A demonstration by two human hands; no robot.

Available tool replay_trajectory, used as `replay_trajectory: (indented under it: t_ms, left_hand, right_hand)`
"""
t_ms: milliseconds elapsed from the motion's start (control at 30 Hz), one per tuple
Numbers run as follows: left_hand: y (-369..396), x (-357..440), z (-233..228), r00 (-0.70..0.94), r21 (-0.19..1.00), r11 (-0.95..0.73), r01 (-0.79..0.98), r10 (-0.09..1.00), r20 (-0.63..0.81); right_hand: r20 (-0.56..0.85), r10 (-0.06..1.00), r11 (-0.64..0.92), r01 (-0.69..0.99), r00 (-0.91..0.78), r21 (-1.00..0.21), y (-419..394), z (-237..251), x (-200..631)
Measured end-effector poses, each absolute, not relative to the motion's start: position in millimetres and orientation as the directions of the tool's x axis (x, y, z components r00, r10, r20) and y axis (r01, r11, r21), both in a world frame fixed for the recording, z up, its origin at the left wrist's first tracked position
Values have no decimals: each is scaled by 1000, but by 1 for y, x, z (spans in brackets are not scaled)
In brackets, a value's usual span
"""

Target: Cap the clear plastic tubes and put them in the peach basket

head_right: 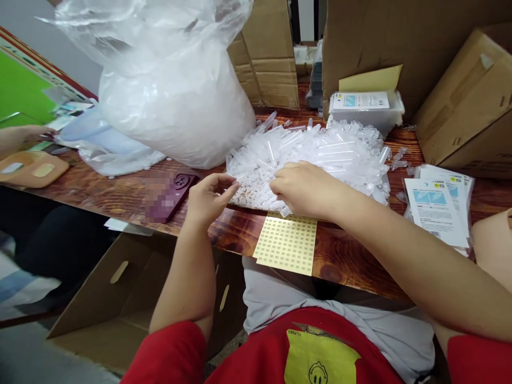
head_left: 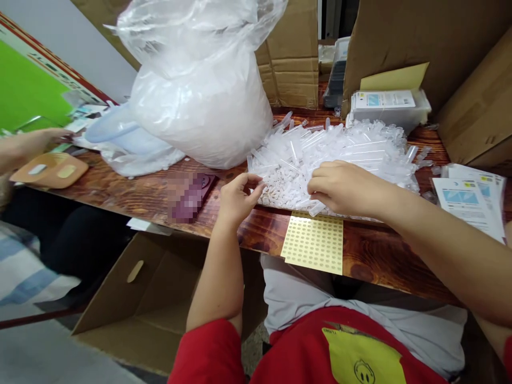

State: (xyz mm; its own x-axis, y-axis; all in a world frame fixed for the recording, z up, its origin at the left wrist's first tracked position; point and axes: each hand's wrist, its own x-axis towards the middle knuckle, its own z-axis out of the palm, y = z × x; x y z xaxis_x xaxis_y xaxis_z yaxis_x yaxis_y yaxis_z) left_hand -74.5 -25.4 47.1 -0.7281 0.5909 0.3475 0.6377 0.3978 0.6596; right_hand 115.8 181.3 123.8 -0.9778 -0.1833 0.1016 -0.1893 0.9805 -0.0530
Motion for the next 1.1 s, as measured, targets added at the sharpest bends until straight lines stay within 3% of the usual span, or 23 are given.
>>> replay_trajectory:
  t_ms: [100,200,433,667,833,933,1033,1100]
  left_hand:
    - [-31,-64,33,-802,833,241,499,493,338]
    - [-32,-53,18,-858,923,83,375,408,312]
    - [-25,-42,-4,-912,951,-47,305,274,306]
    - [-32,-44,-3,-875,932,-59,356,329,355]
    - [-33,-43,-1,-859,936,-92,339,376,348]
    - [-33,-42,1,-887,955,-176,239,361,288]
    - [-36,-34,5,-882,959,-245,145,407,237]
    - [-39,-24,11,-859,949,-285,135,444,255]
  right_hand:
    - [-162,-201,977,-209,-966,30,165,129,84]
    - [-255,-173,979,-195,-951,62,159,127,58]
    - [-98,-117,992,-120,-988,28,161,107,-7]
    - [-91,-7,999,-10,-996,35,140,89,-55]
    - [-75,-4,1000,-5,-997,13,137,102,-53]
    - [65,55,989,45,-996,-140,144,113,-28]
    - [208,148,847,15,-967,-532,155,114,15]
    - [249,159,603,-106,-955,-790,159,111,50]
